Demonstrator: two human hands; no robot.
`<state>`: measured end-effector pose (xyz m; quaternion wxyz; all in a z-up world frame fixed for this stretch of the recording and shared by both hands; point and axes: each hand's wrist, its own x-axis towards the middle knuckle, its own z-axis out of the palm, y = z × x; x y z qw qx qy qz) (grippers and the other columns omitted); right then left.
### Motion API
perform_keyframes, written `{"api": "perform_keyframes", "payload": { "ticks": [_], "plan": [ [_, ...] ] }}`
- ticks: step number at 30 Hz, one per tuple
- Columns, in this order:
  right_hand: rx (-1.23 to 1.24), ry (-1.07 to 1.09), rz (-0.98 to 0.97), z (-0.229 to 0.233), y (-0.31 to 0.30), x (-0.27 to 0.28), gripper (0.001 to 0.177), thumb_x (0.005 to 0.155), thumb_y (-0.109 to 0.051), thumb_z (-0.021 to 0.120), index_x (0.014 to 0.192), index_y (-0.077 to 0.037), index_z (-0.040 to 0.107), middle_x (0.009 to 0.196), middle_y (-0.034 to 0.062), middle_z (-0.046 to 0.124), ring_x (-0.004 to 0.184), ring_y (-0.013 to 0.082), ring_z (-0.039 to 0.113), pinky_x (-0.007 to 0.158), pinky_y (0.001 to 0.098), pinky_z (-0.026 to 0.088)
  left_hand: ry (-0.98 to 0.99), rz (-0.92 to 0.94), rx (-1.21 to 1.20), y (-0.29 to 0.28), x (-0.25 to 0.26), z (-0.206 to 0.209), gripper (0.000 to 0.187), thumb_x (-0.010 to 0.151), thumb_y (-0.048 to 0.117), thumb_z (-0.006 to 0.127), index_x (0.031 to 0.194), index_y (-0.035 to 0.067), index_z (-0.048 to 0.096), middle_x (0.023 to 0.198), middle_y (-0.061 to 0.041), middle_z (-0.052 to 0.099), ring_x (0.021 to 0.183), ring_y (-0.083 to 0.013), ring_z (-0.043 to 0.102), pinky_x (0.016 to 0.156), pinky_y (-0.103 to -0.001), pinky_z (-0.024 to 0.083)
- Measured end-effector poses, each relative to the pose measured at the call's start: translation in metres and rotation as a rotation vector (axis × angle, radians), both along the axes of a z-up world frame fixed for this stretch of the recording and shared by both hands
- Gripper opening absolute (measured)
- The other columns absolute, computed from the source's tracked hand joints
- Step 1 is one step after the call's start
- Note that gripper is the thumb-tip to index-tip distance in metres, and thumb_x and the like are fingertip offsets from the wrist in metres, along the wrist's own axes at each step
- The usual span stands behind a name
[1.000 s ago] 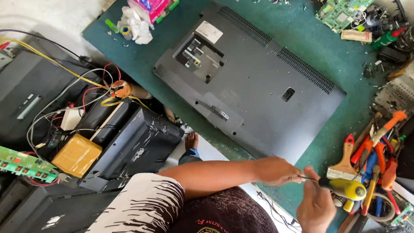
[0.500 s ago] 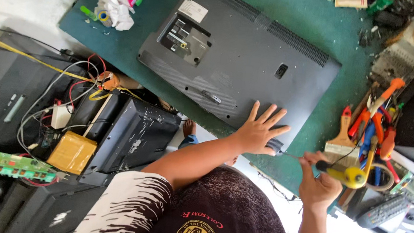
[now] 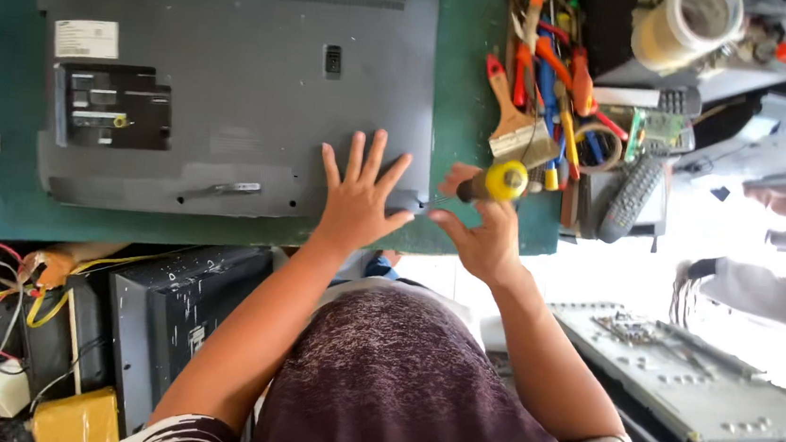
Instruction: The person uses a screwdriver to remove screws from the back cover of a television. They then remove the cover, revealing the internal components. The person proceeds to disconnect wires and remove a circuit board from the television chassis.
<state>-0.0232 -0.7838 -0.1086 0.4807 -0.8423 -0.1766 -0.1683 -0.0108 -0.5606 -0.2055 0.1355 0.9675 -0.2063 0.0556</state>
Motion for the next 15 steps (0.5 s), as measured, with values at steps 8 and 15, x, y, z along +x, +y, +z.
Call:
{"api": "perform_keyframes", "payload": {
  "ticks": [8,15],
  "plan": [
    [0.136,0.067,-0.026,-0.008,0.001,-0.002,0.017,0.089,-0.012,0.089,0.104,-0.01,0.081,0.102,0.0051,0.08,0.108,0.0284,0.078,0.103,0.0426,0.058,0.031,-0.009,-0.025,0.0,0.001,-0.006,0.103,0.083,0.065,0.079,0.171,0.032,0.037,0.181,-0.02,0.016,0.166,-0.0464,0.005,0.118,-0.086,-0.007],
    [0.157,0.061,0.049,0.028,0.005,-0.003,0.021,0.094,-0.001,0.082,0.114,0.0,0.079,0.109,0.015,0.081,0.118,0.0377,0.075,0.111,0.0551,0.053,0.131,0.002,-0.011,0.0,0.001,-0.003,0.102,0.086,0.068,0.075,0.173,0.036,0.031,0.183,-0.016,0.01,0.167,-0.0439,-0.002,0.119,-0.084,-0.011]
  ]
}}
